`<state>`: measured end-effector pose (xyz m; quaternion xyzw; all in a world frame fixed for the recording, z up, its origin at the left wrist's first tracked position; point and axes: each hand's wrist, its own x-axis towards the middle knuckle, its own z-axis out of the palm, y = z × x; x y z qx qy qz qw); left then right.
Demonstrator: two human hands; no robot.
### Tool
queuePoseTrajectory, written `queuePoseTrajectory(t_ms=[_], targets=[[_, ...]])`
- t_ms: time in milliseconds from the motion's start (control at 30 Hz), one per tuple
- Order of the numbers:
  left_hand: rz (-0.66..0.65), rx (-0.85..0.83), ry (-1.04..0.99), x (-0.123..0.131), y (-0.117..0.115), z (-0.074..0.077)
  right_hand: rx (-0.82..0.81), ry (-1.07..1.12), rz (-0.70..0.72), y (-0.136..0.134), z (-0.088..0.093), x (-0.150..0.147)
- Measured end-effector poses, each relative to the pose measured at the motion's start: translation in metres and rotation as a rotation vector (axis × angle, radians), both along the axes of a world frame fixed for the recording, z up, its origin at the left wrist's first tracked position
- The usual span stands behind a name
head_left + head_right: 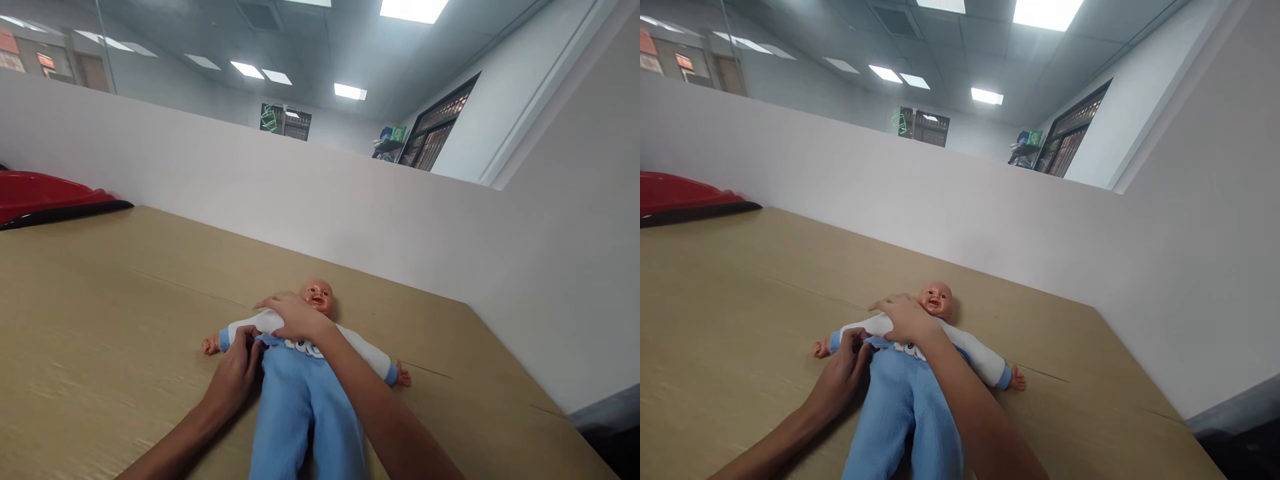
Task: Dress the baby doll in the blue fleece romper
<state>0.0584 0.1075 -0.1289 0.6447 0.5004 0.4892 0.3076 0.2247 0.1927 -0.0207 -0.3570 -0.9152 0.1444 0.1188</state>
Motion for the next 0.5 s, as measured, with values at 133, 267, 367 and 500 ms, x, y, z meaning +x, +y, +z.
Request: queuePoseTrajectory(t_ms=[133, 267, 367, 500], targets=[[-0.006, 0.015, -0.013, 0.002, 0.002, -0.001, -0.121, -0.185, 0.159, 0.036, -0.017, -0.022], [-0.037, 0.005, -0.025, 0.005, 0.004, -0.003, -0.037, -0.156, 0.141, 0.036, -0.017, -0.021], [-0.008, -0.015, -0.021, 0.004, 0.007, -0.005, 0.044, -0.08, 0.067, 0.03, -0.008, -0.01], [0.093, 0.039, 0.01, -0.001, 0.012, -0.011, 0.057, 0.018, 0.033, 0.029, -0.004, 0.007]])
